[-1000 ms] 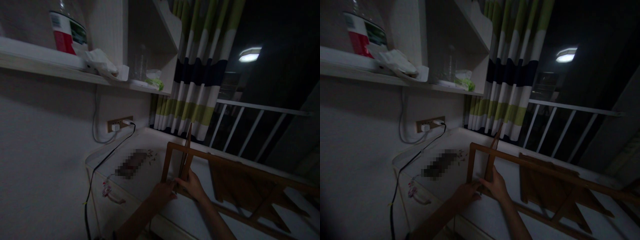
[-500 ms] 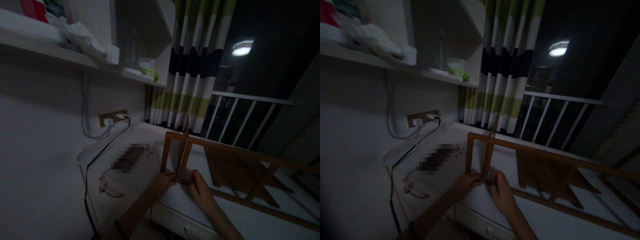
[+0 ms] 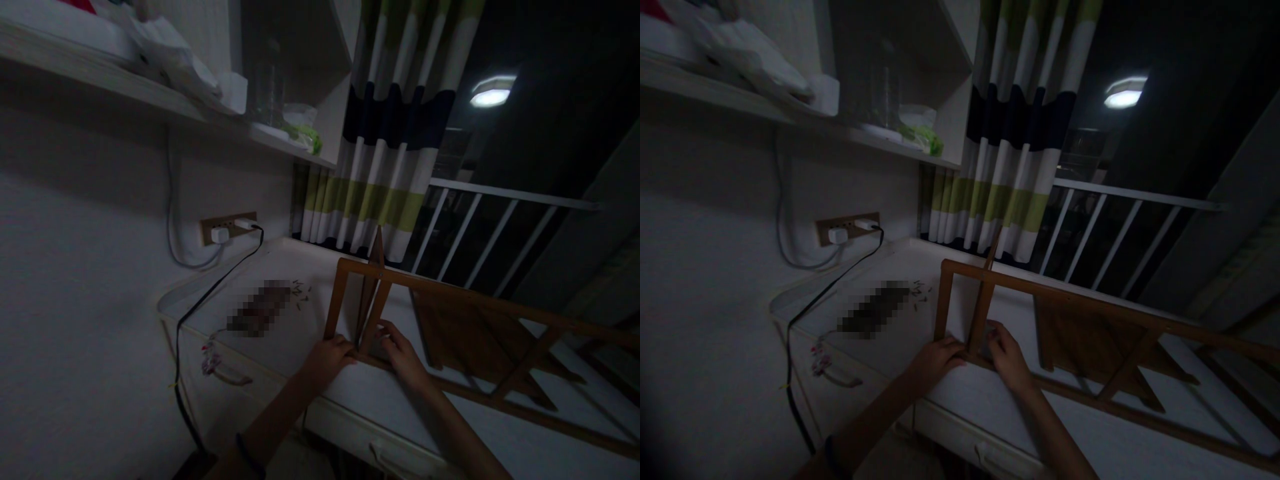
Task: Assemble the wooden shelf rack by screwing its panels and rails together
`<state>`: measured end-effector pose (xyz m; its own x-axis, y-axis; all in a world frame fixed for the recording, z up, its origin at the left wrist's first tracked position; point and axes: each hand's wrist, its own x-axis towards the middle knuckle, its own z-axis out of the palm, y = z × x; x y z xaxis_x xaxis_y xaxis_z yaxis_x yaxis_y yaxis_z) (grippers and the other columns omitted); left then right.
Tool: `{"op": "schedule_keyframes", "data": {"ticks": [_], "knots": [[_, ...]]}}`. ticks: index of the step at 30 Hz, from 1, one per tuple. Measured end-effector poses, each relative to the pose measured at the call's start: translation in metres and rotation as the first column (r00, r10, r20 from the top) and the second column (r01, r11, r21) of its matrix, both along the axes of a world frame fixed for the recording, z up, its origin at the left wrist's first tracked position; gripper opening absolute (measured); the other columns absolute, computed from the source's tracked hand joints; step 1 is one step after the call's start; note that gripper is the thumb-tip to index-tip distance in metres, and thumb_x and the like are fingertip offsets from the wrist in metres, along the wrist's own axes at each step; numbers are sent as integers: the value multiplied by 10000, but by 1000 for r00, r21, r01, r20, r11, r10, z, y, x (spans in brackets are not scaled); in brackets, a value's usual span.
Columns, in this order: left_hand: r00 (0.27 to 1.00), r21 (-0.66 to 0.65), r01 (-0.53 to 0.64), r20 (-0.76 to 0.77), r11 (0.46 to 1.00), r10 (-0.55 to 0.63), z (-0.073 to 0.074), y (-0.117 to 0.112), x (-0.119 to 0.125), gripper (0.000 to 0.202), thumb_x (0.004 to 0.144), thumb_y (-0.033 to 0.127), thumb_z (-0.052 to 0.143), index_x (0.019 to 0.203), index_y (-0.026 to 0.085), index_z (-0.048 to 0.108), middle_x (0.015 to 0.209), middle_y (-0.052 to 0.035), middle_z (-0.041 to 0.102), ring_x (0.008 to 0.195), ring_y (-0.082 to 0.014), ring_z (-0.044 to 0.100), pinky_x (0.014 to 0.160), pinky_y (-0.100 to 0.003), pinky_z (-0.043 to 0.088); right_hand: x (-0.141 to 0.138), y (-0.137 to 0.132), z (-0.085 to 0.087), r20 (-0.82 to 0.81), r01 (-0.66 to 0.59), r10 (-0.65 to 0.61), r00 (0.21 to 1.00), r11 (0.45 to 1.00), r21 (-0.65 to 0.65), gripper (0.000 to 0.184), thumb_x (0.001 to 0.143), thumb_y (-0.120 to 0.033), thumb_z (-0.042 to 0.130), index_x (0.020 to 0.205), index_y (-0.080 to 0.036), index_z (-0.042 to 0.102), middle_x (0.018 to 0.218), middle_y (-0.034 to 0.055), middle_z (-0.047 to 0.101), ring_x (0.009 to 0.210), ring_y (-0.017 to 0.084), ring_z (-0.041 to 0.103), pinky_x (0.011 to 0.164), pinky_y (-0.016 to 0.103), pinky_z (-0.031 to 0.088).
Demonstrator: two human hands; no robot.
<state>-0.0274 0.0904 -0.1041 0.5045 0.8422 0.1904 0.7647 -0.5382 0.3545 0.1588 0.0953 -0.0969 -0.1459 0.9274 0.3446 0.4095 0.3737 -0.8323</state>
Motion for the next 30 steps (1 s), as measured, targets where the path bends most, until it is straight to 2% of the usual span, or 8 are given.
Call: {"op": "schedule_keyframes", "data": {"ticks": [2,5,9,14,18,22,26,30], "knots": [[1000,-4,-6,-5,1000,6,1,-4,0,230,816,314,530,989,179,602,977,-40,613,915,-174,584,819,-255,445,-8,14,4,-57,-22,23,998,1000,19,314,767,-315,360,1015,-188,504,899,26,572,868,180,523,812,317,388],[1000,-12,-23,-10,1000,23,2,-14,-2,234,805,319,546,983,177,601,975,-43,614,901,-180,589,804,-263,455,-19,23,7,-128,-64,67,989,997,30,296,767,-388,381,953,-199,513,899,22,585,833,176,531,762,295,420],[999,-27,-53,0,998,53,2,-30,-4,213,813,316,536,961,179,603,963,-37,619,895,-172,590,809,-255,456,-24,10,8,-171,-116,118,978,993,24,318,771,-451,435,936,-198,535,847,13,587,759,168,531,696,277,436],[997,-60,-74,-16,995,73,4,-50,-4,200,826,294,519,979,190,596,996,-38,614,931,-164,583,850,-251,438,-24,-11,9,-194,-160,161,968,987,19,377,778,-521,447,958,-207,550,937,23,593,893,188,528,817,304,414],[989,-52,-102,-115,993,96,9,-63,-2,220,832,295,505,1021,204,569,1032,-45,600,926,-174,587,816,-257,452,-25,-21,10,-211,-168,166,963,986,10,487,808,-608,336,1039,-220,519,1095,52,551,1065,205,463,919,336,351],[981,-31,-139,-141,990,133,14,-76,0,245,832,305,500,1055,218,549,1041,-42,603,936,-200,587,810,-293,459,-21,-34,11,-203,-256,252,946,967,6,640,791,-697,172,1074,-223,495,1072,64,552,1068,208,468,870,343,392],[970,-27,-191,-157,981,184,16,-86,3,237,818,286,522,1040,210,555,1040,-48,606,935,-205,590,805,-292,461,-15,-43,11,-168,-348,348,922,937,31,714,668,-770,368,1104,-215,477,1033,58,551,1030,218,480,850,326,404],[963,-17,-216,-165,976,211,18,-93,6,209,814,274,527,1009,209,564,1028,-41,610,908,-197,596,769,-282,466,-18,-42,9,-140,-326,332,933,943,59,553,719,-632,497,1065,-201,483,967,45,557,972,200,490,826,308,406]]}}
